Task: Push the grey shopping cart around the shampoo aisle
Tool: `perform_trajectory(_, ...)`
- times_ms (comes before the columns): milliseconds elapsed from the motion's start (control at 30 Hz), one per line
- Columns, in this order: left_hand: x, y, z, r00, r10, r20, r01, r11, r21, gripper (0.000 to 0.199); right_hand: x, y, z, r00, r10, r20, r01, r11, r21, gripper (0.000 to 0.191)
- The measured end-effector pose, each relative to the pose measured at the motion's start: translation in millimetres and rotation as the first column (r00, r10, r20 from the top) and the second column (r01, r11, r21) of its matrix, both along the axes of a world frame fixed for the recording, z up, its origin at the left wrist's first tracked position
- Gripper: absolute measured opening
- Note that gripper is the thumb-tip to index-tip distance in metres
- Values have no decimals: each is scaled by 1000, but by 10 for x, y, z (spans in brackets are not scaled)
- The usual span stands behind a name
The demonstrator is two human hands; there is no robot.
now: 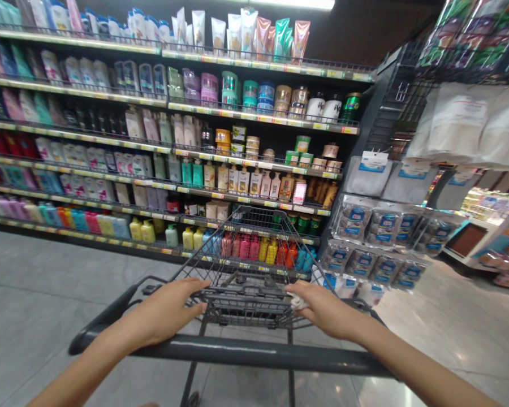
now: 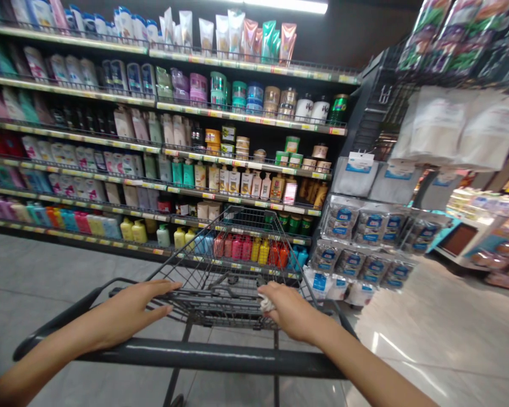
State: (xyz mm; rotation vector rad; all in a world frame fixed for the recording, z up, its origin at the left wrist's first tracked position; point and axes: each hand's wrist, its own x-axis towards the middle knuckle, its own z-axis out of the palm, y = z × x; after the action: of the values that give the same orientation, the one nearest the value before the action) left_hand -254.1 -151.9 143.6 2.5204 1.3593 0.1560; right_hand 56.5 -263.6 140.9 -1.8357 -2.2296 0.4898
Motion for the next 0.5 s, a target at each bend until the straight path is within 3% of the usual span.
perform_trajectory(233,12,253,-46,991,-126,-43,126,992,-4,40,375,-257,16,993,-53,102,58,997,-44,31)
perform_trajectory(400,2,228,-53,984,-169,-54,171,984,43,37,390,-302,63,952,-100,288,115,993,-38,26)
perform_trajectory(500,35,172,-20,985,-145,-88,149,988,41,37,436,-309,67,950,-146,278,163,986,-38,20)
